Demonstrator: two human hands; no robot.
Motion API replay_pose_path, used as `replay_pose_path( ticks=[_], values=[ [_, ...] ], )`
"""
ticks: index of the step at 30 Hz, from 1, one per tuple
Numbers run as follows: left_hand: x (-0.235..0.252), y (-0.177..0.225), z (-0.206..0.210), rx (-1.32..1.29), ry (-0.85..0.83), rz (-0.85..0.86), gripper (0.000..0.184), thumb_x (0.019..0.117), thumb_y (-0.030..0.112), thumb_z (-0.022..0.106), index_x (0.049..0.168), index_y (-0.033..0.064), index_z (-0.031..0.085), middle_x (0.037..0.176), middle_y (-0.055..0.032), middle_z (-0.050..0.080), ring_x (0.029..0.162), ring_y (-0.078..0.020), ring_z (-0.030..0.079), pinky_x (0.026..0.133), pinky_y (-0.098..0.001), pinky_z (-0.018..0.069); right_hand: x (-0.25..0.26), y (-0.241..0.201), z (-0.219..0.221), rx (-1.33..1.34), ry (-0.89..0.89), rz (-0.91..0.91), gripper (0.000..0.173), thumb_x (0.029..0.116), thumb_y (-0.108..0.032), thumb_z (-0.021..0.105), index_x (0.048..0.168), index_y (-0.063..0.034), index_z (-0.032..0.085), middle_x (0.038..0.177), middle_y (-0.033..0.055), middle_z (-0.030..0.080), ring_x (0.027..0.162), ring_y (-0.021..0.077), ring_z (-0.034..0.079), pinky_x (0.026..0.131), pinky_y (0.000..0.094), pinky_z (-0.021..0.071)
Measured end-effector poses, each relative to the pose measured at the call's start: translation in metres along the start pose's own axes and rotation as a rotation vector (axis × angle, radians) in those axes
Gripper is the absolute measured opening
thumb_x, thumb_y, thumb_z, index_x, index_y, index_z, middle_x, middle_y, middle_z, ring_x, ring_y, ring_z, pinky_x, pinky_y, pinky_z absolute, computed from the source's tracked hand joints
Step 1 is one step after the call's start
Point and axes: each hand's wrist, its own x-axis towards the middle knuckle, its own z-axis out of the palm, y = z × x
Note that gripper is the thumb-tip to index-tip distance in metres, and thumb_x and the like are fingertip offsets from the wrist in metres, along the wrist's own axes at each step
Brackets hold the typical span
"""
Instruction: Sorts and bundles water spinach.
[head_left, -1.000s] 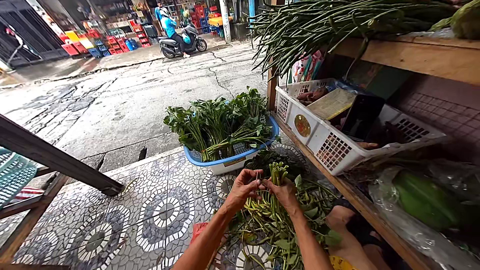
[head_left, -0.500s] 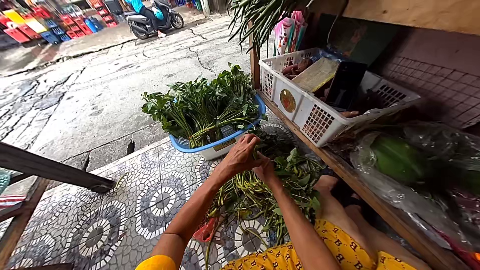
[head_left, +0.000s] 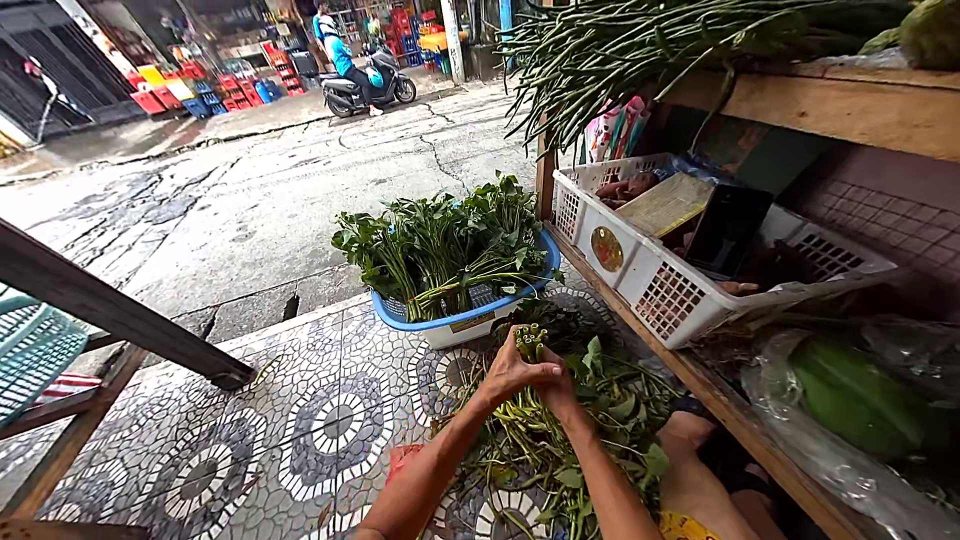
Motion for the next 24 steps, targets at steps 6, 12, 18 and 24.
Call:
replay_pose_path(
  ticks=[6, 12, 18, 24],
  values=[
    [0.001, -0.006, 0.038, -0.097, 0.292, 0.050, 0.026, 0.0924, 0.009, 0.066, 0.114, -0.0037, 0.069, 0.107, -0.0096, 0.074, 0.099, -0.0098, 0.068, 0.093, -0.0291, 0.0546, -0.012, -0.014, -0.011, -0.229, -0.005, -0.016, 0.043, 0.0976, -0.015, 0.065, 0.129, 0.0138, 0.059, 0.110, 0.0284, 0.071, 0.107, 0.0398, 0.070, 0.099, 0.0536, 0.0521],
    [0.001, -0.007, 0.040, -0.090, 0.271, 0.176, 0.023, 0.0948, 0.006, 0.063, 0.112, -0.0073, 0.069, 0.111, -0.0138, 0.074, 0.110, -0.0148, 0.069, 0.101, -0.0327, 0.0529, -0.002, 0.003, -0.022, -0.248, -0.138, -0.011, 0.043, 0.0951, -0.025, 0.067, 0.122, 0.0087, 0.065, 0.109, 0.0248, 0.072, 0.107, 0.0371, 0.070, 0.098, 0.0559, 0.0514],
    [0.004, -0.002, 0.024, -0.112, 0.220, 0.102, 0.018, 0.0919, 0.007, 0.066, 0.106, -0.0026, 0.071, 0.101, -0.0074, 0.076, 0.097, -0.0101, 0.070, 0.092, -0.0299, 0.0555, -0.004, 0.008, -0.011, -0.147, -0.160, -0.055, 0.035, 0.0969, -0.019, 0.066, 0.117, 0.0101, 0.067, 0.103, 0.0247, 0.072, 0.101, 0.0337, 0.071, 0.096, 0.0511, 0.0528],
    [-0.006, 0.001, -0.019, 0.264, -0.106, -0.071, 0.092, 0.0899, 0.052, 0.067, 0.152, -0.0045, 0.030, 0.128, -0.0166, 0.066, 0.113, -0.0227, 0.067, 0.100, -0.0445, 0.0525, 0.002, 0.006, -0.022, 0.130, -0.209, 0.045, 0.038, 0.0930, -0.014, 0.066, 0.127, 0.0030, 0.062, 0.101, 0.0111, 0.070, 0.083, 0.0142, 0.067, 0.080, 0.0340, 0.0568]
  ],
)
